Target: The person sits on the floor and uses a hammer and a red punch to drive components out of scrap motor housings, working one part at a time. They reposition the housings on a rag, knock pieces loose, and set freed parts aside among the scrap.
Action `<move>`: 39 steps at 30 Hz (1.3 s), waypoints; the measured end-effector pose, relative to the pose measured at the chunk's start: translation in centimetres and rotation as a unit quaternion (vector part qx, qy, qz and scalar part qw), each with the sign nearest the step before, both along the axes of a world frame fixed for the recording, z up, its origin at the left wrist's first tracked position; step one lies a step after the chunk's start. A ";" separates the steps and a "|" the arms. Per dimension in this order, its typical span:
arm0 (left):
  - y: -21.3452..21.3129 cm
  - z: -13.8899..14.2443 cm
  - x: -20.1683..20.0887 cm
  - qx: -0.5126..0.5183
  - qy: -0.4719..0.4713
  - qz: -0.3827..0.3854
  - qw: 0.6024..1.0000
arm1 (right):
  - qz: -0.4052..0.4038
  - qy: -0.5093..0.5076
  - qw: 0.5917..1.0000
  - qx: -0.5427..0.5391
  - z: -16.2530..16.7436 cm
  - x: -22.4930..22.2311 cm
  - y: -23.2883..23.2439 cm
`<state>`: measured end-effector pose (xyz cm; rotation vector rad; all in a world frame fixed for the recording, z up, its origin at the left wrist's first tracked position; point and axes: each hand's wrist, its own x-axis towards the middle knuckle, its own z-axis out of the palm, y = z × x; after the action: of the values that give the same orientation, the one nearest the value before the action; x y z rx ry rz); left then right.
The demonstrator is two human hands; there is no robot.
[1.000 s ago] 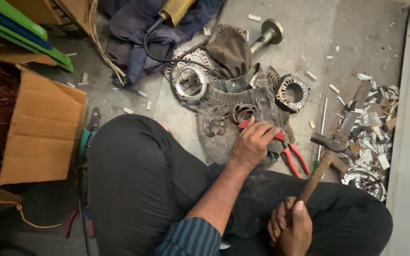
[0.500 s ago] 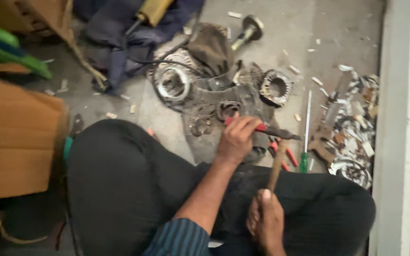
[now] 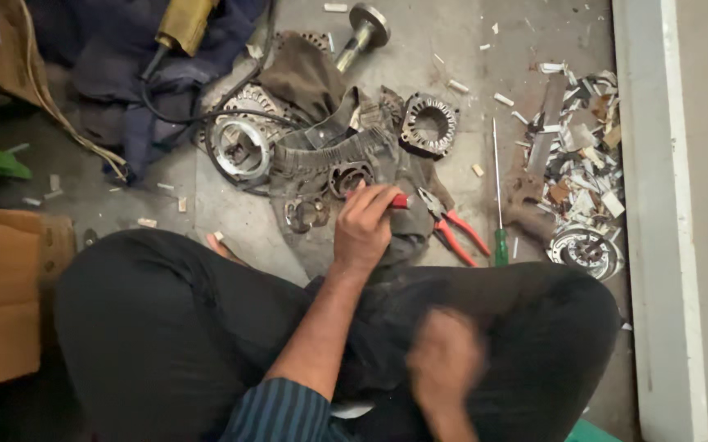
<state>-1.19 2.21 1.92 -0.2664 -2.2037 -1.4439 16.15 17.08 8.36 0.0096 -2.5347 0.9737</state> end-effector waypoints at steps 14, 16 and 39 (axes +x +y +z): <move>0.6 0.0 0.2 -0.021 0.028 -0.040 0.999 | -0.031 -0.124 0.786 -0.604 2.5 -1.2 -3.0; 0.5 0.0 0.2 -0.036 0.035 -0.034 0.998 | -0.044 -0.128 0.773 -0.620 2.1 -1.2 -2.6; -0.6 -1.0 -0.2 -0.064 0.046 0.013 0.997 | -0.082 -0.184 0.790 -0.579 2.9 -2.0 -4.1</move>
<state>-1.41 1.63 0.95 -0.3399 -2.2201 -1.2546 14.18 13.00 11.25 -0.7982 -1.7175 2.4302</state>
